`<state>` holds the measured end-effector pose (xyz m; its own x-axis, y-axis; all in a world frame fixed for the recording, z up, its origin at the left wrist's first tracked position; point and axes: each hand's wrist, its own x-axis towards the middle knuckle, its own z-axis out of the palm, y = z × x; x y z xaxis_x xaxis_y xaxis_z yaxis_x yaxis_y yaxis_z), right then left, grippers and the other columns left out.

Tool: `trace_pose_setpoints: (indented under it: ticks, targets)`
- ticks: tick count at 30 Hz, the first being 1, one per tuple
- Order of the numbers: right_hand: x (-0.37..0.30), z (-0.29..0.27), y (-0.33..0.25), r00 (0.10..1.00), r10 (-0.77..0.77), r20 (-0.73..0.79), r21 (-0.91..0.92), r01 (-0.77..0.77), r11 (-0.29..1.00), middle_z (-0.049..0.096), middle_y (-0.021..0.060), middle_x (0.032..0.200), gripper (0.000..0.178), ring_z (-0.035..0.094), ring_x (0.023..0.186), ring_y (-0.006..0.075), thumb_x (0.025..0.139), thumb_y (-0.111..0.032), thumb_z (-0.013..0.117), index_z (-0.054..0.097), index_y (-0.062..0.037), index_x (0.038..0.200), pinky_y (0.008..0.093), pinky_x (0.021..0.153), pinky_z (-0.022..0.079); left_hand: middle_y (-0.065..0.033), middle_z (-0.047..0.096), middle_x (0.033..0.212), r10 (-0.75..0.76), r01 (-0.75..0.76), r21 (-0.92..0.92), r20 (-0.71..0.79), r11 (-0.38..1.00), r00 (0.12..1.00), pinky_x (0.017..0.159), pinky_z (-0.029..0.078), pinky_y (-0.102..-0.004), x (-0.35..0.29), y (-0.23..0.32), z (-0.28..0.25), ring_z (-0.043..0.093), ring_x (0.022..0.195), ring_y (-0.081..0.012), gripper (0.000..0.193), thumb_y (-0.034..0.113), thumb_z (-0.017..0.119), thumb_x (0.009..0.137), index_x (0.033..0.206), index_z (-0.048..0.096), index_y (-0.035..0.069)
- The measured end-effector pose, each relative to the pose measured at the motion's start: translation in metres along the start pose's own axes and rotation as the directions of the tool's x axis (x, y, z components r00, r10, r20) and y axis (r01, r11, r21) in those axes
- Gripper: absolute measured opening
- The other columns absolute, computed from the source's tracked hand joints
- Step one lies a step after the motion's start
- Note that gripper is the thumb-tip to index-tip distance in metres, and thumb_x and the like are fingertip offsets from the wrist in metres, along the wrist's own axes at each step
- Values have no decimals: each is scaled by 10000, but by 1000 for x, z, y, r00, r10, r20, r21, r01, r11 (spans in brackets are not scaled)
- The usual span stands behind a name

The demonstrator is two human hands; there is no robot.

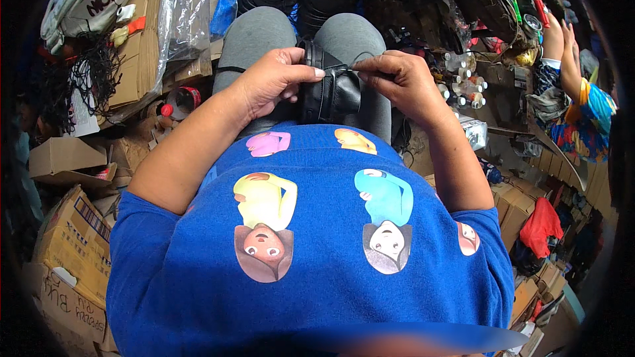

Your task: Manually stitch a shoe upper using needle and thread.

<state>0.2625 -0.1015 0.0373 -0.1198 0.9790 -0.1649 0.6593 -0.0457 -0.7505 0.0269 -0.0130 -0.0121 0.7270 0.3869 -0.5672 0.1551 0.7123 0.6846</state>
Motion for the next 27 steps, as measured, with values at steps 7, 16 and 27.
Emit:
trace_pose_setpoints:
  ticks: [7, 16, 27]
  targets:
    - [7, -4, -5, 999, -44, 30, -49, 45, 998, 696, 106, 848, 208, 685, 809, 209, 811, -64, 712, 733, -59, 1018, 312, 713, 529, 42, 682, 852, 6, -7, 27, 24, 1000, 1000, 525, 384, -186, 2, -1, -4, 563, 637, -17, 212, 172, 698, 861, 1051, 637, 103]
    - [17, -10, -11, 981, -166, 102, -247, 187, 951, 689, 115, 821, 203, 677, 771, 263, 777, -45, 711, 743, -80, 975, 341, 688, 530, 35, 689, 873, 11, -12, 26, 24, 1000, 1000, 534, 380, -187, 3, -3, -4, 576, 658, -25, 206, 164, 692, 863, 1052, 638, 104]
    - [28, 9, 38, 976, 65, 207, 511, -165, 843, 694, 24, 916, 131, 639, 888, 117, 835, -80, 740, 726, -30, 955, 267, 819, 506, 14, 667, 806, 35, -34, -32, 24, 999, 999, 493, 379, -190, 7, -6, -3, 529, 578, -32, 186, 143, 700, 847, 1007, 629, 81]
